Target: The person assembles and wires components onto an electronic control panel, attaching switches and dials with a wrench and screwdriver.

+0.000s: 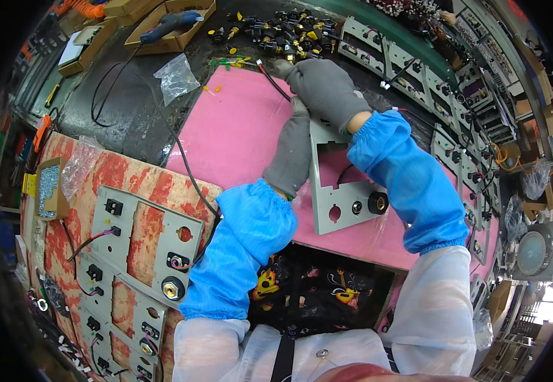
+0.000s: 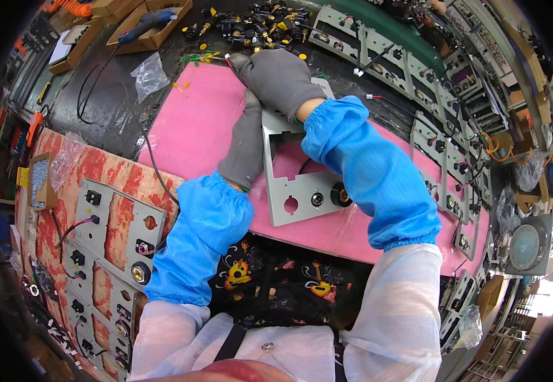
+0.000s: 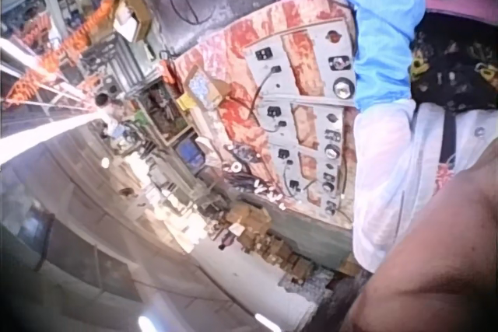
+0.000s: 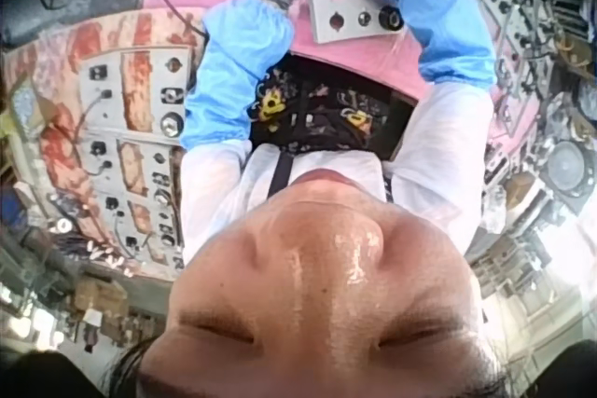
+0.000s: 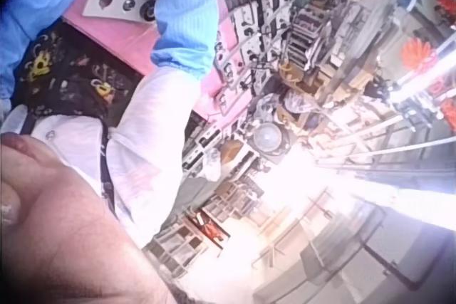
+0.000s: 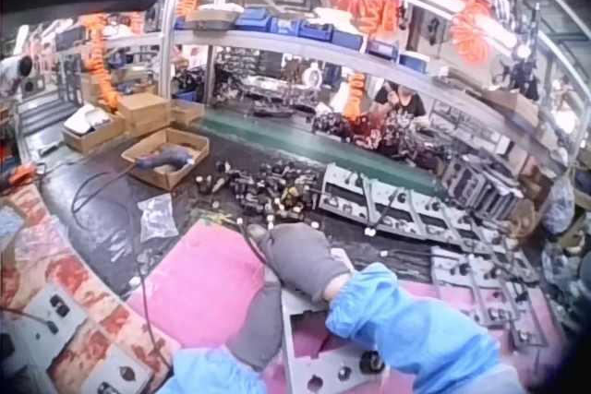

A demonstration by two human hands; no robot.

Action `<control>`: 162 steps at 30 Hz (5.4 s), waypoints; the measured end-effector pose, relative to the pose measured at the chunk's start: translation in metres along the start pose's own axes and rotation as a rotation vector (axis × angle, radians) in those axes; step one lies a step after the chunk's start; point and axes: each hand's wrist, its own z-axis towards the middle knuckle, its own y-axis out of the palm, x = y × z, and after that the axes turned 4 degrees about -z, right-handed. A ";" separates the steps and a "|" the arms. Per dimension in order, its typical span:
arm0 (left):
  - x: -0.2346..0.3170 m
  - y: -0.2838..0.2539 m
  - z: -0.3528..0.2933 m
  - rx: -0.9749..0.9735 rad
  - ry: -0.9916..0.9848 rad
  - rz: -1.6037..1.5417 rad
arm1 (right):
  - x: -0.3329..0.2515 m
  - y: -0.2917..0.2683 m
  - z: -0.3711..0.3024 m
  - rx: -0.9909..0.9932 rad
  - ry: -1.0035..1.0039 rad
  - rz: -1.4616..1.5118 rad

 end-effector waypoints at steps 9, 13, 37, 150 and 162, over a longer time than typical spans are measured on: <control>0.029 0.021 -0.009 0.021 -0.053 -0.343 | 0.002 0.007 -0.011 0.218 0.026 0.102; 0.025 0.014 0.001 -0.187 -0.007 -0.475 | 0.022 0.004 0.007 0.219 0.029 0.215; 0.039 0.025 -0.008 -0.084 -0.100 -0.401 | -0.023 0.029 0.118 -0.086 -0.445 -0.210; 0.035 0.024 0.002 -0.147 -0.009 -0.465 | 0.104 0.009 -0.243 0.007 0.689 -0.073; 0.036 0.018 -0.002 -0.137 -0.024 -0.397 | -0.027 -0.017 0.026 0.186 -0.538 -0.238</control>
